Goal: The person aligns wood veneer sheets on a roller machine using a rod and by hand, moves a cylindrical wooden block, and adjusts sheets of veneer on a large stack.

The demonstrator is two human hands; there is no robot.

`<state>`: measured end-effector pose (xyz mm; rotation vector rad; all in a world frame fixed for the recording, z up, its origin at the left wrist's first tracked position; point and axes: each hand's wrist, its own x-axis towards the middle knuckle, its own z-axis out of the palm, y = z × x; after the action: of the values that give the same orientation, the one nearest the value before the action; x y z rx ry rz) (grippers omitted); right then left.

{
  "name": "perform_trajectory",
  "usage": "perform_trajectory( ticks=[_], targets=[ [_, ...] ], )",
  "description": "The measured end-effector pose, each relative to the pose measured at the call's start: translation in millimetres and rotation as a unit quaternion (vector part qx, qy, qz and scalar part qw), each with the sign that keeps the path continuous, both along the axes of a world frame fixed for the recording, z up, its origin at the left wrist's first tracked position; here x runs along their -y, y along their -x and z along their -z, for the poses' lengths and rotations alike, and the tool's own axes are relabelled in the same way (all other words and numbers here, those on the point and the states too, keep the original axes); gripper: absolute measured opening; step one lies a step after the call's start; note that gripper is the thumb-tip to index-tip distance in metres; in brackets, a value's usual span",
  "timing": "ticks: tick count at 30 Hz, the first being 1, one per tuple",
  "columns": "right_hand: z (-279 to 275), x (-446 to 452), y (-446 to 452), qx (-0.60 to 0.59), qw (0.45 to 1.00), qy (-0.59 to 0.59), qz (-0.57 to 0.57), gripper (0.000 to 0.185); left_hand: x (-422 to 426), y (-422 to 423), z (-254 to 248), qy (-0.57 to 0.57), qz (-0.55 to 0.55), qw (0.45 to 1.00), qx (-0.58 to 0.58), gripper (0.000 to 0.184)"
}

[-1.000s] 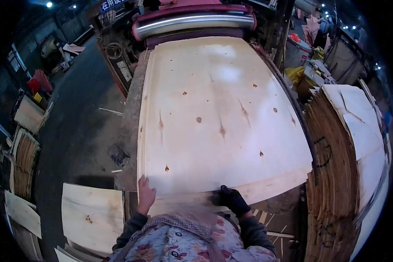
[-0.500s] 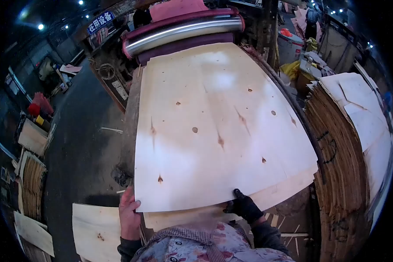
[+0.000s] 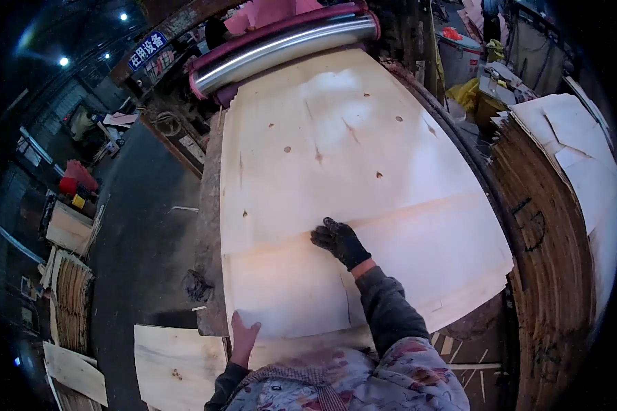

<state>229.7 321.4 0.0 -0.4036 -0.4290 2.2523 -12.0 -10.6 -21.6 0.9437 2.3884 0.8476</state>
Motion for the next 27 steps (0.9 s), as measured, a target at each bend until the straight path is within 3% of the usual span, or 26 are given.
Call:
perform_trajectory(
  ticks=[3, 7, 9, 12, 15, 17, 19, 22, 23, 24, 26, 27],
  targets=[
    [11, 10, 13, -0.014, 0.997, 0.049, 0.056, 0.03, -3, 1, -7, 0.004, -0.019, 1.0, 0.019, 0.092],
    [29, 74, -7, 0.033, 0.998, -0.001, -0.044, 0.038, -2, 2, -29, -0.026, -0.056, 0.994, 0.091, 0.081],
    [18, 118, -27, 0.076, 0.994, -0.015, -0.08, 0.04, 4, 23, -33, -0.11, -0.04, 0.948, 0.295, 0.067],
    [-2, 174, -58, 0.075, 0.987, 0.03, -0.136, 0.038, 12, 49, -24, -0.197, -0.029, 0.921, 0.336, 0.059],
    [-23, 217, -74, 0.14, 0.98, 0.026, -0.14, 0.037, 7, 28, -92, -0.22, -0.02, 0.899, 0.377, 0.056],
    [-25, 236, -83, 0.173, 0.975, 0.009, -0.137, 0.037, 8, 29, -107, -0.214, -0.022, 0.894, 0.393, 0.056],
    [-20, 248, -96, 0.166, 0.968, 0.116, -0.148, 0.035, 8, 42, -115, -0.284, -0.021, 0.867, 0.409, 0.056],
    [-24, 254, -112, 0.125, 0.972, 0.147, -0.137, 0.038, 10, 31, -174, -0.305, -0.02, 0.839, 0.45, 0.057],
    [-24, 254, -111, 0.129, 0.975, 0.164, -0.074, 0.037, 9, 31, -178, -0.319, -0.018, 0.833, 0.452, 0.059],
    [-18, 247, -117, -0.019, 0.983, 0.173, -0.057, 0.033, 9, 31, -178, -0.318, -0.018, 0.832, 0.454, 0.059],
    [-43, 240, -114, 0.116, 0.984, 0.135, 0.018, 0.026, 8, 33, -177, -0.316, -0.022, 0.833, 0.453, 0.061],
    [-50, 234, -114, 0.114, 0.984, 0.136, 0.019, 0.026, 9, 38, -167, -0.315, -0.021, 0.834, 0.452, 0.061]
  ],
)
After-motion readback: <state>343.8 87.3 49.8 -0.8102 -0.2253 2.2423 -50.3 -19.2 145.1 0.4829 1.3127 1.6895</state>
